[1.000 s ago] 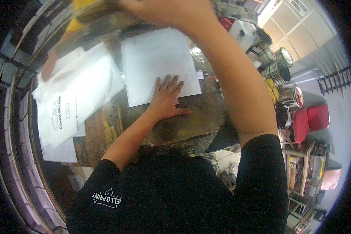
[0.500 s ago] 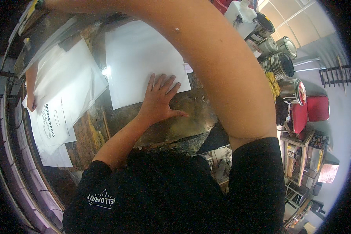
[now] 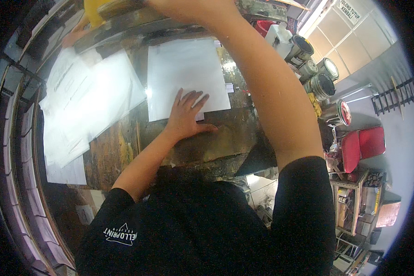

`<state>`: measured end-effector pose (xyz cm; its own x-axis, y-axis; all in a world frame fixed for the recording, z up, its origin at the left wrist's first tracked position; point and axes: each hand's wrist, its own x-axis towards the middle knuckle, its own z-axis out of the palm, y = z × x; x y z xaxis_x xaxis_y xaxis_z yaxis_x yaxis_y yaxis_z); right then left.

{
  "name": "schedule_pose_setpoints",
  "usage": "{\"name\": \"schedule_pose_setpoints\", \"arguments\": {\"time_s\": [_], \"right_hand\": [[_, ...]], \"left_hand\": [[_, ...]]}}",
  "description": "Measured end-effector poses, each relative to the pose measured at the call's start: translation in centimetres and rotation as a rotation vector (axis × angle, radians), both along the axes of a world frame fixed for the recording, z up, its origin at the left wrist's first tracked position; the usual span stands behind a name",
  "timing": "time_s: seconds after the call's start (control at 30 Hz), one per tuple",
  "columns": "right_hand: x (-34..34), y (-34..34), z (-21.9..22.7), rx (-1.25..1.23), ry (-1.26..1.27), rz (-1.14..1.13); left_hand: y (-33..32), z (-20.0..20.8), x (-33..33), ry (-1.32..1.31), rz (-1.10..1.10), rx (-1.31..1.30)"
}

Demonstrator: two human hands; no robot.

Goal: The person performs screen printing on sheets of paper by placing a sheet on a workbench, lowering a screen over it, and pulling a squeegee across the screen to apply ink.

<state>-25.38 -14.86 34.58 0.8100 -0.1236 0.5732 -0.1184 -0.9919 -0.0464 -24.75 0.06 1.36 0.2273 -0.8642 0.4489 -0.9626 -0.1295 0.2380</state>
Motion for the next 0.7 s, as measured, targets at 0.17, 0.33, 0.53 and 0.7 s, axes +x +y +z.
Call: {"name": "schedule_pose_setpoints", "arguments": {"time_s": [0.17, 0.33, 0.53, 0.7], "right_hand": [[-1.1, -0.1, -2.4, 0.065, 0.223, -0.115], [-5.0, 3.3, -9.6, -0.142, -0.036, -0.024], [-3.6, 1.2, -10.9, -0.185, -0.241, 0.028], [-1.5, 0.0, -5.2, -0.045, 0.083, -0.077]], "left_hand": [[5.7, 8.9, 4.9, 0.797, 0.592, -0.329], [13.3, 11.6, 8.8, 1.229, 0.189, -0.719], [10.4, 3.6, 2.7, 0.464, 0.267, -0.227], [6.2, 1.4, -0.2, 0.088, 0.147, 0.158]]}}
